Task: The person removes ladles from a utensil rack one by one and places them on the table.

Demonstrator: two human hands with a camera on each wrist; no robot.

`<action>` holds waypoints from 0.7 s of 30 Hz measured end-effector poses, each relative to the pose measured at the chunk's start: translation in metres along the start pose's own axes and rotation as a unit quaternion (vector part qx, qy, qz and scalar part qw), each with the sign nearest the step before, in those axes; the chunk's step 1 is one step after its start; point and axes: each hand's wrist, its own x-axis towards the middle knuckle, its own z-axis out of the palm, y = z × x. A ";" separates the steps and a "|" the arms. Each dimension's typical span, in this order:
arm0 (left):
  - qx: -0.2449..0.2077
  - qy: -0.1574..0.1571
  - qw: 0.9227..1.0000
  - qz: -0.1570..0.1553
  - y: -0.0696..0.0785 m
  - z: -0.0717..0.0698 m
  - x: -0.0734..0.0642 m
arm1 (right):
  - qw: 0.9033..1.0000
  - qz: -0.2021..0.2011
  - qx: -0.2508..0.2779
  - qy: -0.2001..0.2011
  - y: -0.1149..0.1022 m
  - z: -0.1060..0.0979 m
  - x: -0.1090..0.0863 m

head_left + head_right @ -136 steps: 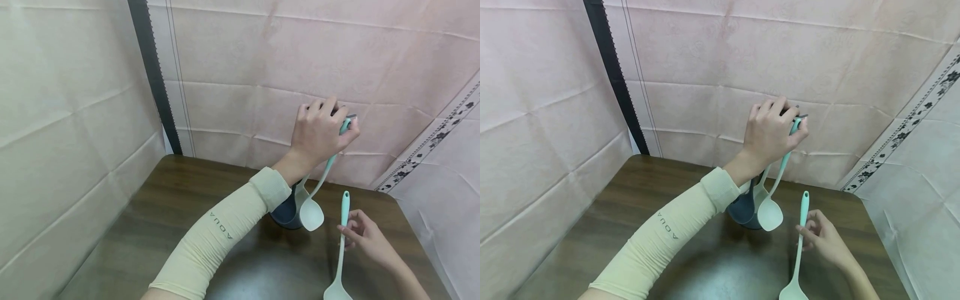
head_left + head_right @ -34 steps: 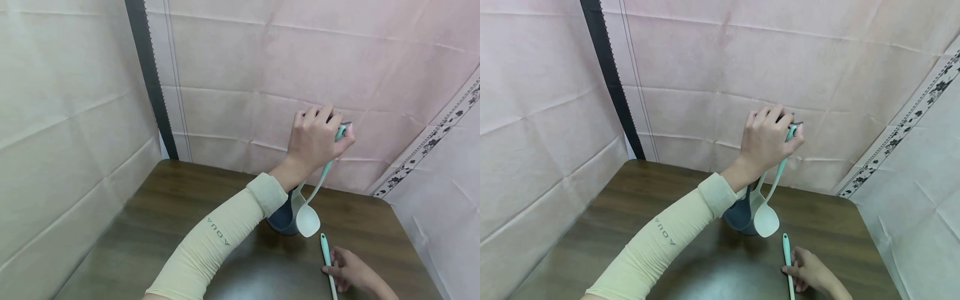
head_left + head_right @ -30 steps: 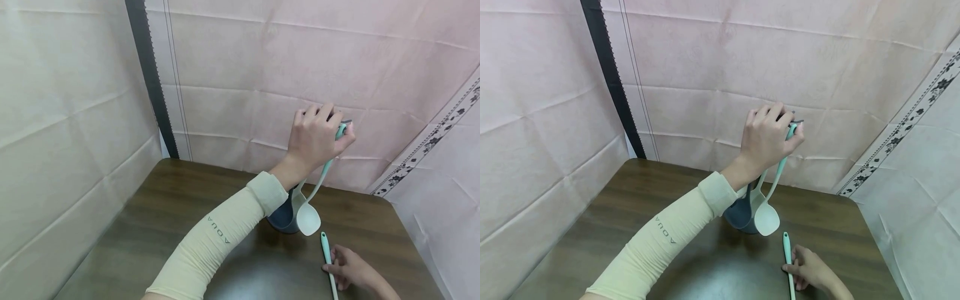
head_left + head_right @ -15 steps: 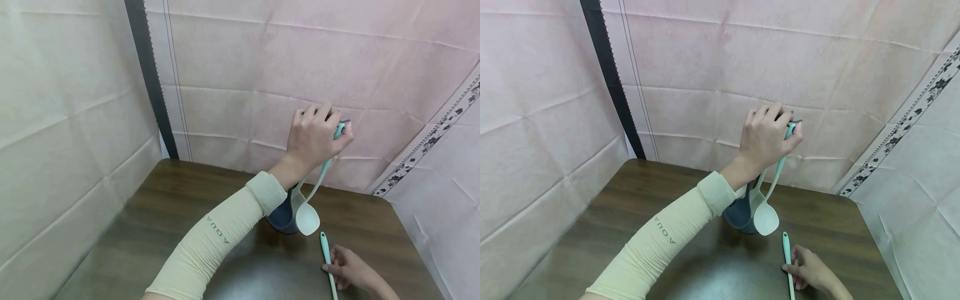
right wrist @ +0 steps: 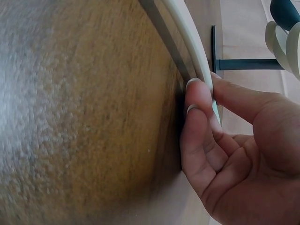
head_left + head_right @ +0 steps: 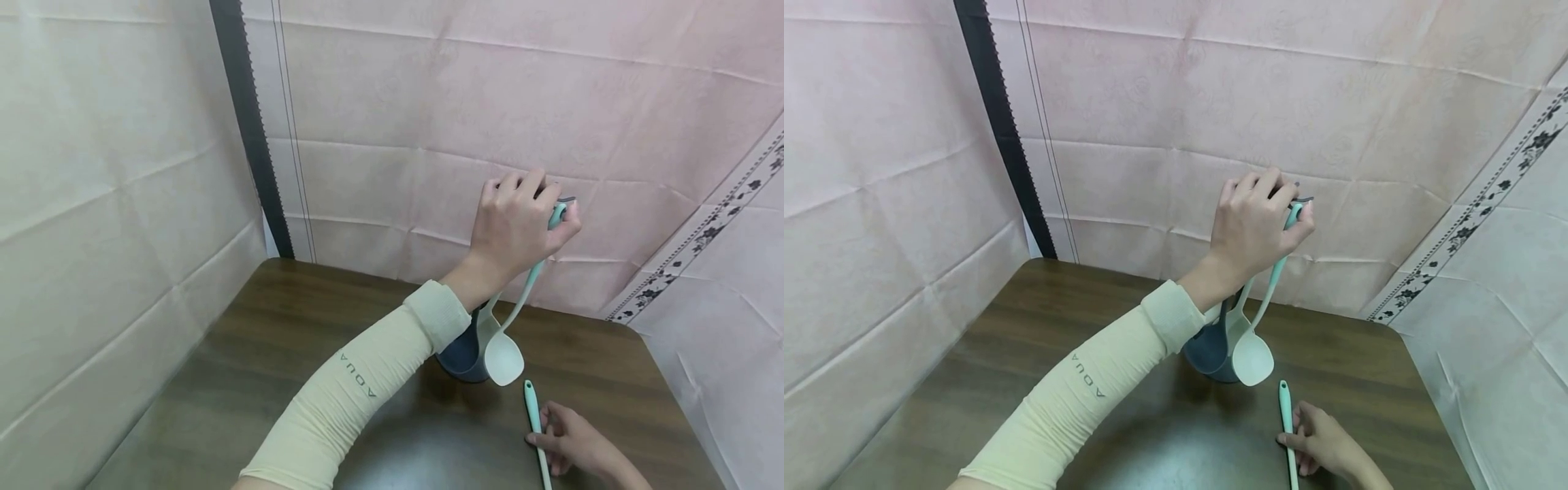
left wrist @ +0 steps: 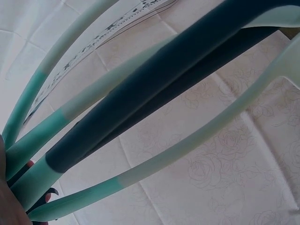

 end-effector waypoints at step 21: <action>-0.054 -0.096 0.994 -0.010 -0.003 -0.018 0.005 | 0.999 -0.015 0.049 -0.008 -0.004 -0.003 -0.008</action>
